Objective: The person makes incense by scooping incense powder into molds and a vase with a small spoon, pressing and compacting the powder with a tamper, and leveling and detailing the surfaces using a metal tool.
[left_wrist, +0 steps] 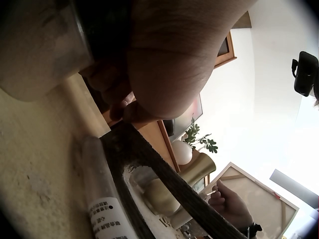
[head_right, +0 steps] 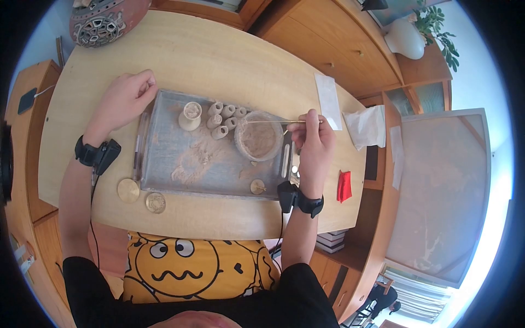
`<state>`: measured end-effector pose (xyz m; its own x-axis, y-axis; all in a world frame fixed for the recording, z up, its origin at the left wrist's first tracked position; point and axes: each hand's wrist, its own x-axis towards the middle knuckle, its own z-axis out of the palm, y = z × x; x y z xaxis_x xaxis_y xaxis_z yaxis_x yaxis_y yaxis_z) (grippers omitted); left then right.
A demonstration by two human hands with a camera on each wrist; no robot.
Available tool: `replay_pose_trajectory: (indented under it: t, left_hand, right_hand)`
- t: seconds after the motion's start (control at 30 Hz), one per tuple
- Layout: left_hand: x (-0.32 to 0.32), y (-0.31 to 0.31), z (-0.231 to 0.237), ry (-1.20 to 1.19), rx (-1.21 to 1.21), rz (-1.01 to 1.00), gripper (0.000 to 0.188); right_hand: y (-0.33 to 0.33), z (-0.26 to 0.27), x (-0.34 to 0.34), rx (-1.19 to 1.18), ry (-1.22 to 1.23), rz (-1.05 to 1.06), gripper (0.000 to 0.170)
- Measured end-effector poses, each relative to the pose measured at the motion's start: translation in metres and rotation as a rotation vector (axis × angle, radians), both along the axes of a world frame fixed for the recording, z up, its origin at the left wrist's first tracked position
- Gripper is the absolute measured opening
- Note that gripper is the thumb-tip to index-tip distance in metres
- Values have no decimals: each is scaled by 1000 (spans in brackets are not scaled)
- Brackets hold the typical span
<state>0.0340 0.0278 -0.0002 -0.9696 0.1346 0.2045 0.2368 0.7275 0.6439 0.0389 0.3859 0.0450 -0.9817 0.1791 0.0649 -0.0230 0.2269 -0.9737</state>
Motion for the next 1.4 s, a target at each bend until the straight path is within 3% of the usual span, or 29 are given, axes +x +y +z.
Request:
replay_pose_trajectory:
  t: [0.27, 0.43, 0.57, 0.67, 0.87, 0.93, 1.17, 1.4]
  left_hand:
    - [-1, 0, 0, 10, 12, -3, 15]
    - [-1, 0, -1, 18, 11, -9, 15]
    - [0, 1, 0, 11, -10, 11, 16]
    - [0, 1, 1, -6, -7, 9, 16]
    - [-2, 1, -1, -7, -10, -12, 15]
    - [-2, 1, -3, 15, -26, -5, 16]
    - [0, 3, 5, -78, -42, 6, 16]
    - [2, 5, 8, -97, -51, 26, 17]
  right_hand:
    - [-24, 21, 5, 221, 43, 22, 32]
    - [-42, 37, 18, 469, 201, 72, 25]
    - [-41, 43, 24, 500, 278, 50, 25]
    - [-19, 36, 26, 469, 307, -28, 25]
    - [16, 1, 23, 400, 59, -34, 29]
    - [19, -7, 21, 168, -62, 31, 30]
    - [32, -23, 15, 24, -62, -14, 31]
    - [21, -6, 5, 5, -10, -32, 33]
